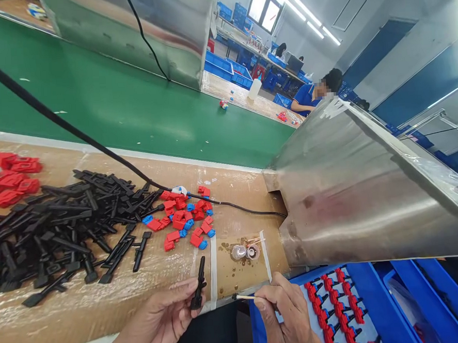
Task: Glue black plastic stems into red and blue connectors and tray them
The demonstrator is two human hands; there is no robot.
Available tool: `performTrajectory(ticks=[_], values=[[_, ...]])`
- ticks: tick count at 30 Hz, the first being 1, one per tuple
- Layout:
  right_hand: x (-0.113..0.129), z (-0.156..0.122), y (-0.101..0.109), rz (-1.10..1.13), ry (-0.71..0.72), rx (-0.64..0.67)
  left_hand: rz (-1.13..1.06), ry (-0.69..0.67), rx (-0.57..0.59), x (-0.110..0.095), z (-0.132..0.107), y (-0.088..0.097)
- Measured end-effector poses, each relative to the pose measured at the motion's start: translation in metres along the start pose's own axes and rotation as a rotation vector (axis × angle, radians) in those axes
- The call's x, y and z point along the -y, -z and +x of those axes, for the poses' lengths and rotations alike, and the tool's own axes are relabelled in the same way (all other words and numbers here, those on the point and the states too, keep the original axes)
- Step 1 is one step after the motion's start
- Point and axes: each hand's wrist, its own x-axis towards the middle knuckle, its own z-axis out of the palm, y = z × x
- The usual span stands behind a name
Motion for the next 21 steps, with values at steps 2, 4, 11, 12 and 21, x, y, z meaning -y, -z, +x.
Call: performTrajectory(ticks=[2,4,11,12,21], values=[[-0.001,-0.001,0.0,-0.003,-0.001,-0.007,-0.045,0.021,-0.038,0.0,0.0,-0.002],[-0.002,-0.003,-0.001,0.002,0.003,-0.001,-0.076,0.04,-0.068,0.0,-0.002,-0.005],[-0.01,-0.001,0.0,-0.062,0.027,-0.028,-0.096,-0.005,-0.132,0.0,-0.008,-0.012],[-0.013,0.001,-0.001,-0.113,0.031,-0.025,-0.082,-0.045,-0.14,0.002,-0.007,-0.01],[-0.061,0.011,-0.03,-0.427,0.101,-0.004,0.101,-0.22,-0.049,0.018,0.013,0.014]])
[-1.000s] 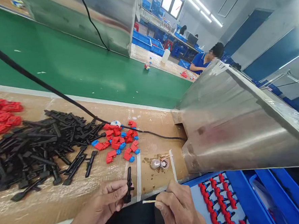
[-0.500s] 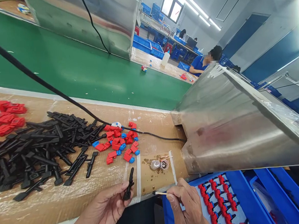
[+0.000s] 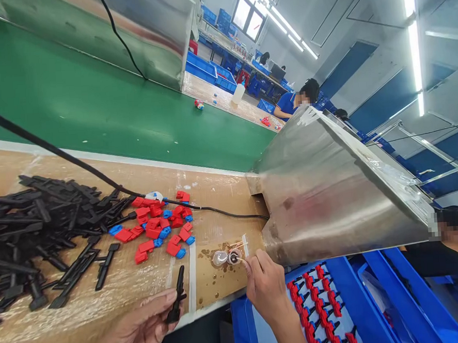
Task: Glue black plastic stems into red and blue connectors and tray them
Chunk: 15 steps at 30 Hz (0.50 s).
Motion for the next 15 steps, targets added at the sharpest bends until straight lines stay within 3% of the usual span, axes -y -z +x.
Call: performTrajectory(ticks=[3,9,15], values=[[-0.005,0.002,-0.008,0.003,0.022,0.01,-0.009,-0.036,-0.029,0.001,0.003,0.001],[-0.007,0.004,-0.011,0.045,0.049,0.053,0.025,-0.006,0.021,-0.002,0.001,-0.002],[-0.01,0.0,-0.007,0.101,-0.056,0.058,0.057,-0.004,0.094,-0.012,-0.006,-0.016]])
